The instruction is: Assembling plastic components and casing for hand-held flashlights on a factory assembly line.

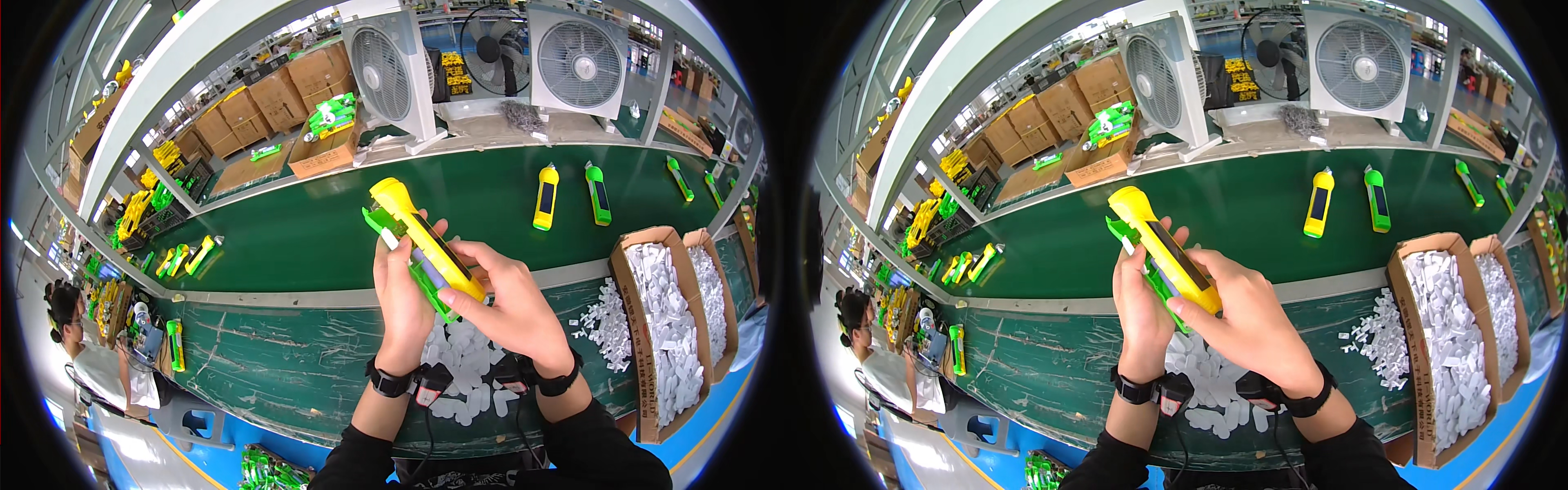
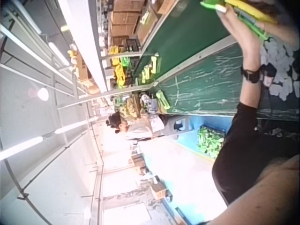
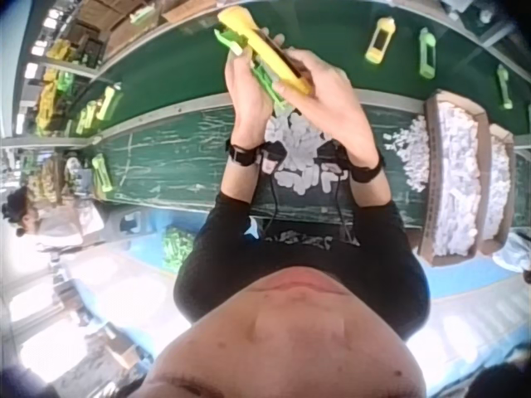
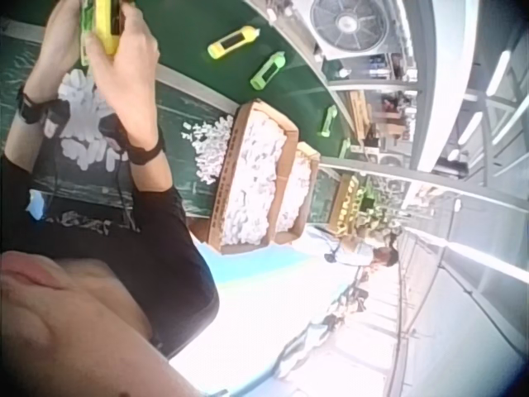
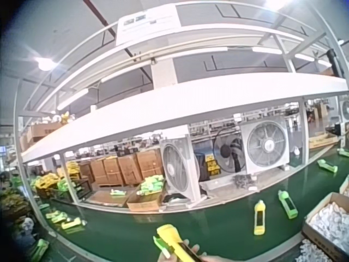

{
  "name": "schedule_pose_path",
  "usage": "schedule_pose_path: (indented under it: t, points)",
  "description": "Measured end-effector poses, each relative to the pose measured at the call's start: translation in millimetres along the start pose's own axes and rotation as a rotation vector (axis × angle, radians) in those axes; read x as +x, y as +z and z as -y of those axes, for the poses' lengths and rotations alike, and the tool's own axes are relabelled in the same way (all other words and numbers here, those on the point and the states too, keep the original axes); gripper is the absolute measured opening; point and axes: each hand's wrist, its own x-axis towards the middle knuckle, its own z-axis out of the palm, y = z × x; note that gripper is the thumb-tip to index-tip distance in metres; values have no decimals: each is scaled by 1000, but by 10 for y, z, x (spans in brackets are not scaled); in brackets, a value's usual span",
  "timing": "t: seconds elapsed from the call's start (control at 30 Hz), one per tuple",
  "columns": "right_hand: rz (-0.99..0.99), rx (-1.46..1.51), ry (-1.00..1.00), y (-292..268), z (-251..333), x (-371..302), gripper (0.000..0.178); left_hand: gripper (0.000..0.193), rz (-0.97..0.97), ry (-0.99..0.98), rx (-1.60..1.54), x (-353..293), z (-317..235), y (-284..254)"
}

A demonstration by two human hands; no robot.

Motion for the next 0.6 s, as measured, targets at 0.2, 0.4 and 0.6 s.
schedule_pose_path:
  t: [0.2,0.4,0.6]
  points:
    - [56,29,1,9,58,-20,44,38,-42,42,142,-1,-9,-5]
    - [-16,-23,-89,89,47,-29,47,33,-89,39,152,11,-17,-18]
    - [-39,-30,-123,126,15,-19,45,41,-49,-99,-43,41,-27,-138]
